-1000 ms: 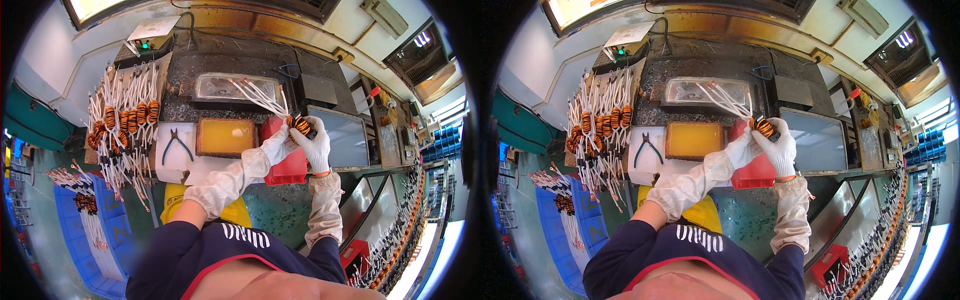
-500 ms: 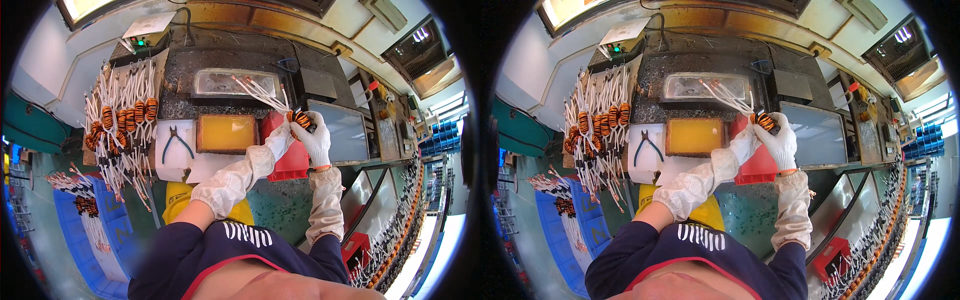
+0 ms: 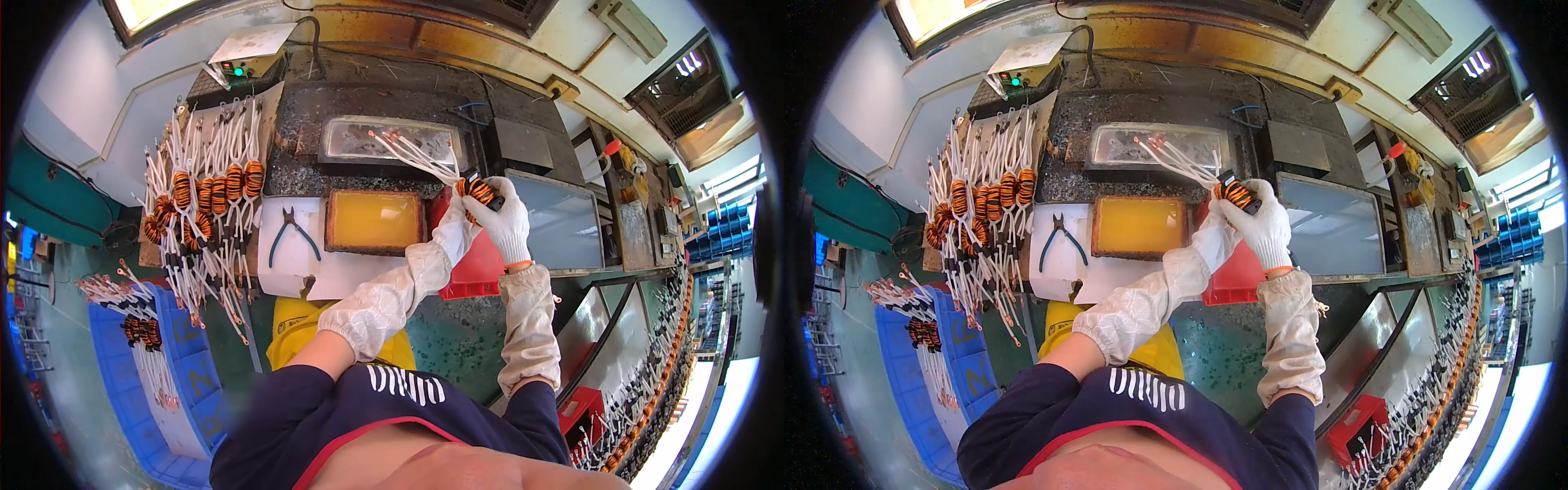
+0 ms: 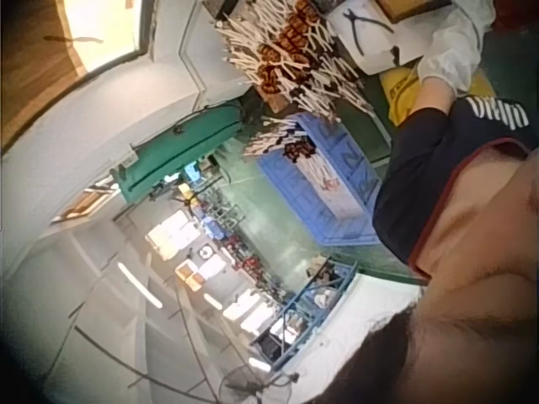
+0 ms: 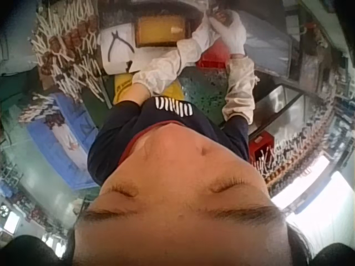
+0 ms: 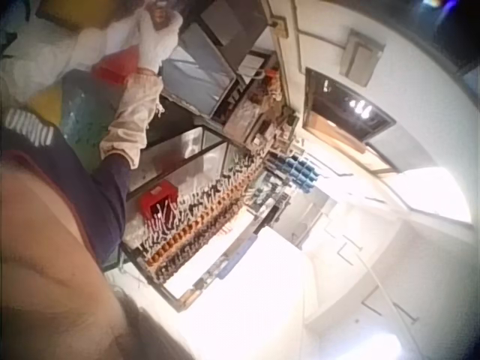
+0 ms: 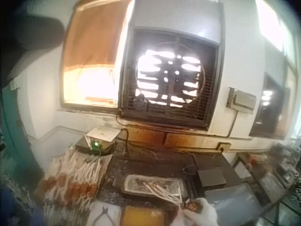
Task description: The person repeatedly picks up bundles of white wires with orange and black striped coils, dips the wire ends into a heated soldering bath, and places the finished units into a blue bin. The process is repeated continuously throughout the video.
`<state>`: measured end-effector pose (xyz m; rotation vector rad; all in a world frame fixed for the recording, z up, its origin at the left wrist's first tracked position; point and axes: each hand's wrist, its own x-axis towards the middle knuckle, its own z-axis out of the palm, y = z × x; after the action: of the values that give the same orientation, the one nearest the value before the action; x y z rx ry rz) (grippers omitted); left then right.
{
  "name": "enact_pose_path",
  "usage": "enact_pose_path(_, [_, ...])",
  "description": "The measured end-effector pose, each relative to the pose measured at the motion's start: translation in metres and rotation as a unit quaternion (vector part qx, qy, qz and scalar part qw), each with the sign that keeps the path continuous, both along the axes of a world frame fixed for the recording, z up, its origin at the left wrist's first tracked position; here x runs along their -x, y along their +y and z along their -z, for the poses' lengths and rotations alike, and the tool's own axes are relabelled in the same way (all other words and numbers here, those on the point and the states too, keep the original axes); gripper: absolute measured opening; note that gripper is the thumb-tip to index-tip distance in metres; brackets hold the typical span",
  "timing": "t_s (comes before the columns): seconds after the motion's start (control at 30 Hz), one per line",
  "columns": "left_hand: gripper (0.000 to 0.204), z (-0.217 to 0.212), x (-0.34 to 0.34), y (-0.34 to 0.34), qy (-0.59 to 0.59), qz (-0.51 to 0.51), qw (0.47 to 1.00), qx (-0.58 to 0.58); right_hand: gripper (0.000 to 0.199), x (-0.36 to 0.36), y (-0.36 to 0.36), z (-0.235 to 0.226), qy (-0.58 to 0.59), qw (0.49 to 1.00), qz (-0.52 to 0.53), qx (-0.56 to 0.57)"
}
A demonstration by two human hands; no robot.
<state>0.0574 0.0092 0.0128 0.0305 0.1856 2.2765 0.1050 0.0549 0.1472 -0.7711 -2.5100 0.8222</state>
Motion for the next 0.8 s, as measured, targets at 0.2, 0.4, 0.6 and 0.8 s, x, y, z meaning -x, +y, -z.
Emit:
enact_pose_path(0.2, [0.049, 0.003, 0.001, 0.002, -0.016, 0.001, 1.000, 0.015, 0.058, 0.003, -0.001, 0.001, -0.019, 1.000, 0.005, -0.001])
enact_pose_path(0.4, [0.049, 0.003, 0.002, 0.000, -0.017, 0.010, 1.000, -0.008, 0.059, 0.008, -0.005, -0.006, -0.052, 0.999, 0.003, -0.001])
enact_pose_path(0.6, [0.049, 0.005, 0.002, 0.002, -0.054, 0.012, 0.998, -0.016, 0.058, 0.010, -0.005, -0.002, -0.051, 0.998, 0.005, -0.022])
enact_pose_path(0.8, [0.049, 0.013, 0.007, 0.005, -0.047, 0.025, 0.999, -0.009, 0.058, 0.012, -0.011, -0.010, -0.060, 0.998, -0.004, -0.017])
